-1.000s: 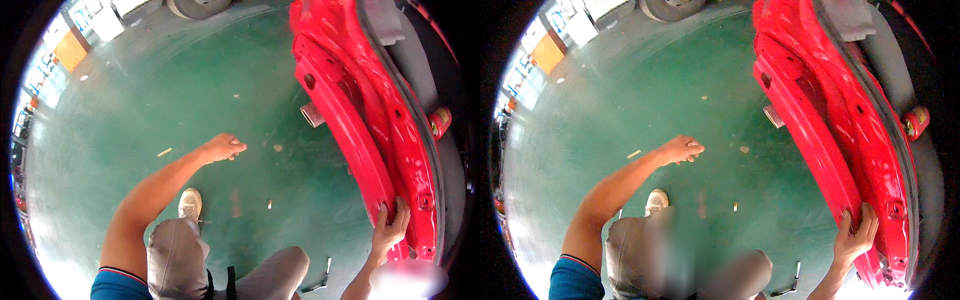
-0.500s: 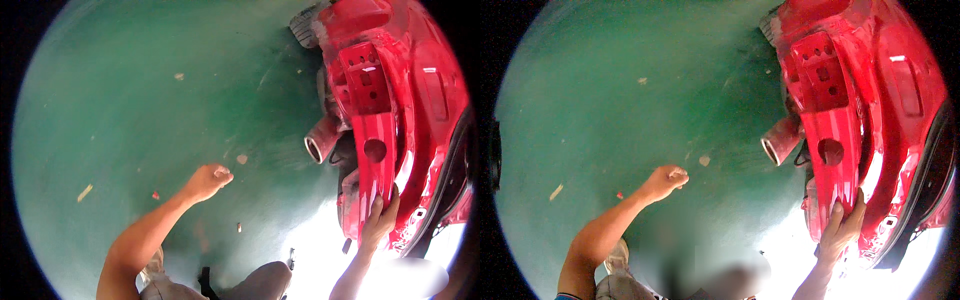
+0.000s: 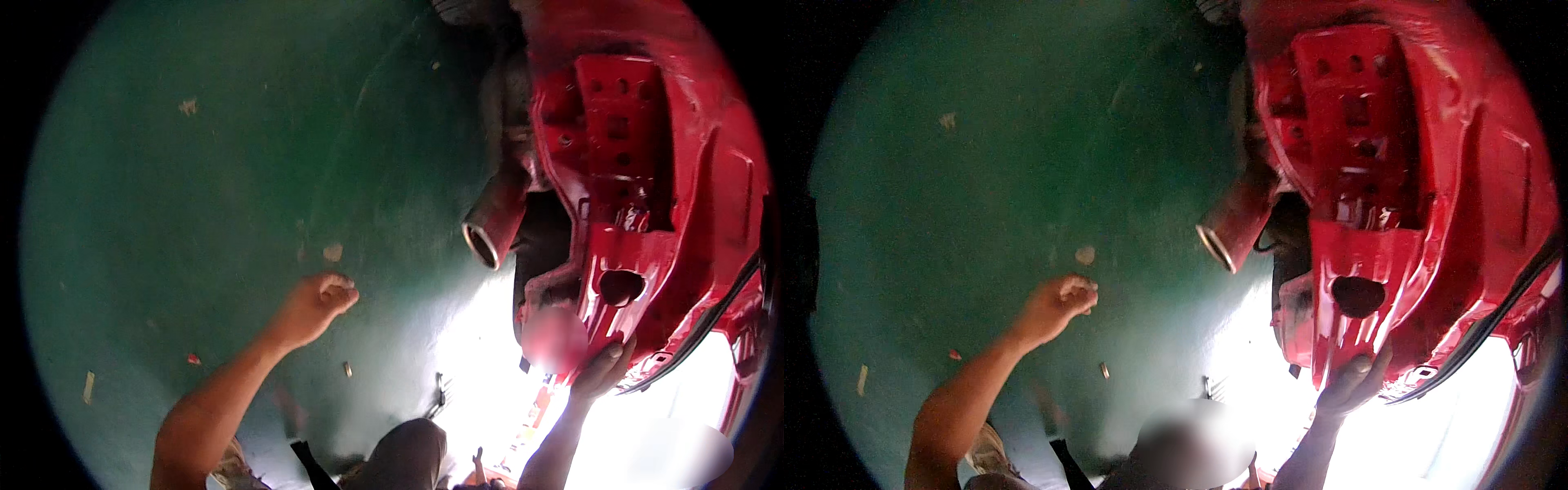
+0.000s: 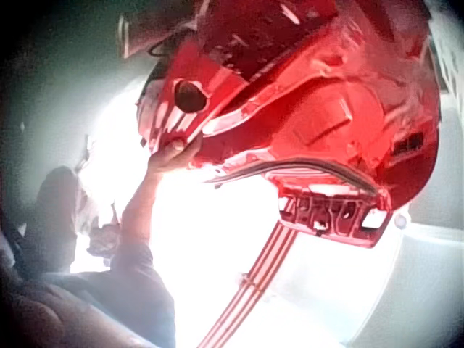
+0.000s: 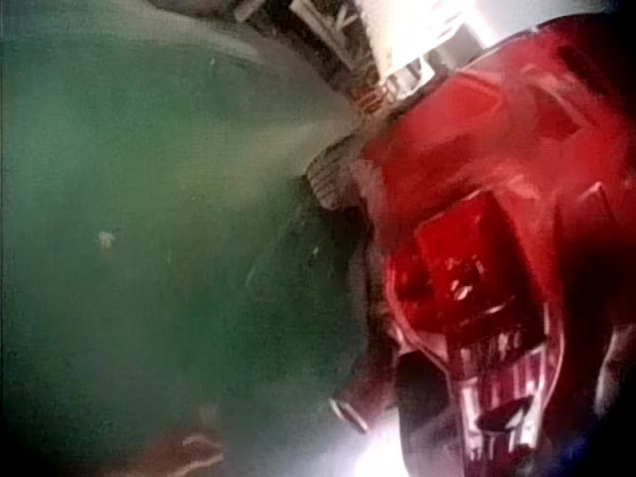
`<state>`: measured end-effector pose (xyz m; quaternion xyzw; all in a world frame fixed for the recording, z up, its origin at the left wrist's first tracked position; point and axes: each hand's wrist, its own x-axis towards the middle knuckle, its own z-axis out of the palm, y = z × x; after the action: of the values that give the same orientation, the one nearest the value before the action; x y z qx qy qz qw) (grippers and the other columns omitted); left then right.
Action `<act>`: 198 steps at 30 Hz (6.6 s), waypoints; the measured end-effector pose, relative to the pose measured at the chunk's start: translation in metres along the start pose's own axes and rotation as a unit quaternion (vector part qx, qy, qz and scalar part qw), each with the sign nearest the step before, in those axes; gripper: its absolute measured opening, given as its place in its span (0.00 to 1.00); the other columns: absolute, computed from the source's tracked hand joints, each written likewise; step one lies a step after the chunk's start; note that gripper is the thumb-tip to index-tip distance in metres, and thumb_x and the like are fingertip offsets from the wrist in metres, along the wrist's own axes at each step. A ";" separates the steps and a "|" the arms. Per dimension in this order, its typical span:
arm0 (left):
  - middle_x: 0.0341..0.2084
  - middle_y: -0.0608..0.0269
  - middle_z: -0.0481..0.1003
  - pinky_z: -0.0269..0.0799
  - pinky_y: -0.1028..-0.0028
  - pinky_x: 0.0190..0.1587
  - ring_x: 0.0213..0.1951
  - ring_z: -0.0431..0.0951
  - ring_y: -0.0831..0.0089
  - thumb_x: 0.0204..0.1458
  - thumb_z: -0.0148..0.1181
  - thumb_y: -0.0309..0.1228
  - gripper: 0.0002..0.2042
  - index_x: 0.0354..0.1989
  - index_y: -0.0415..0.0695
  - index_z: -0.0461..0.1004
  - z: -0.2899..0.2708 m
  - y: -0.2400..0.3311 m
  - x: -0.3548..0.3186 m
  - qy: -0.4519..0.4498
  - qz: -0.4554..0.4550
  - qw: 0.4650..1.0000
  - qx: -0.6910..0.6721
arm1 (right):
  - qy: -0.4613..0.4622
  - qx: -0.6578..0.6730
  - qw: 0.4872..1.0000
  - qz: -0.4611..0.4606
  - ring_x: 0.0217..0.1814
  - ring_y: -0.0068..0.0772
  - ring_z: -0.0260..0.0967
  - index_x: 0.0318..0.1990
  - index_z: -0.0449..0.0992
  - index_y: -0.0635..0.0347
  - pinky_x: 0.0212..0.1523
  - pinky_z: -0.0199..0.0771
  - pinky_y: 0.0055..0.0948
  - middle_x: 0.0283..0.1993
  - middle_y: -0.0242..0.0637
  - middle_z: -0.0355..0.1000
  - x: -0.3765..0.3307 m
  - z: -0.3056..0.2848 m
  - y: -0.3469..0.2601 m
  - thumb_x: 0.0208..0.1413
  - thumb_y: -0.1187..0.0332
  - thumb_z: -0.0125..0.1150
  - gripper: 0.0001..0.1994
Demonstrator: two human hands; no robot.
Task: The person kneels beside a red car bumper and aligns a red plastic trim piece into the bumper's interior. They then reach into a metal can, remove small fasteners, and place them into the bumper's storage area.
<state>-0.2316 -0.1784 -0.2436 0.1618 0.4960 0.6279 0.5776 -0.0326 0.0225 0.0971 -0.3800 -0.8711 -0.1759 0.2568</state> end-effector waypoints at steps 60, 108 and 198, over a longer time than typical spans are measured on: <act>0.35 0.62 0.79 0.75 0.71 0.46 0.39 0.79 0.74 0.65 0.60 0.40 0.16 0.44 0.36 0.78 0.047 0.100 -0.018 0.000 0.113 0.992 0.051 | 0.050 0.041 0.992 -0.105 0.39 0.51 0.81 0.57 0.77 0.71 0.38 0.80 0.41 0.42 0.56 0.80 0.014 0.006 -0.019 0.69 0.37 0.46 0.38; 0.41 0.44 0.80 0.75 0.51 0.45 0.46 0.80 0.42 0.60 0.60 0.33 0.14 0.51 0.40 0.73 0.017 0.282 0.041 0.319 0.440 0.726 0.421 | 0.076 -0.025 0.991 -0.105 0.35 0.44 0.77 0.45 0.81 0.57 0.35 0.78 0.42 0.34 0.39 0.76 0.015 -0.012 -0.028 0.50 0.40 0.69 0.29; 0.37 0.46 0.77 0.79 0.50 0.41 0.39 0.82 0.45 0.60 0.58 0.35 0.11 0.45 0.42 0.77 0.471 -0.245 -0.045 -0.423 0.107 0.288 0.852 | -0.531 0.257 0.778 0.214 0.43 0.51 0.80 0.52 0.78 0.55 0.40 0.80 0.49 0.38 0.47 0.80 -0.604 -0.015 0.331 0.61 0.66 0.57 0.13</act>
<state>0.2853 -0.0523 -0.2106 0.8577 0.4160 -0.2489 0.1713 0.5713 -0.1154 -0.2053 -0.5097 -0.7781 0.3441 -0.1275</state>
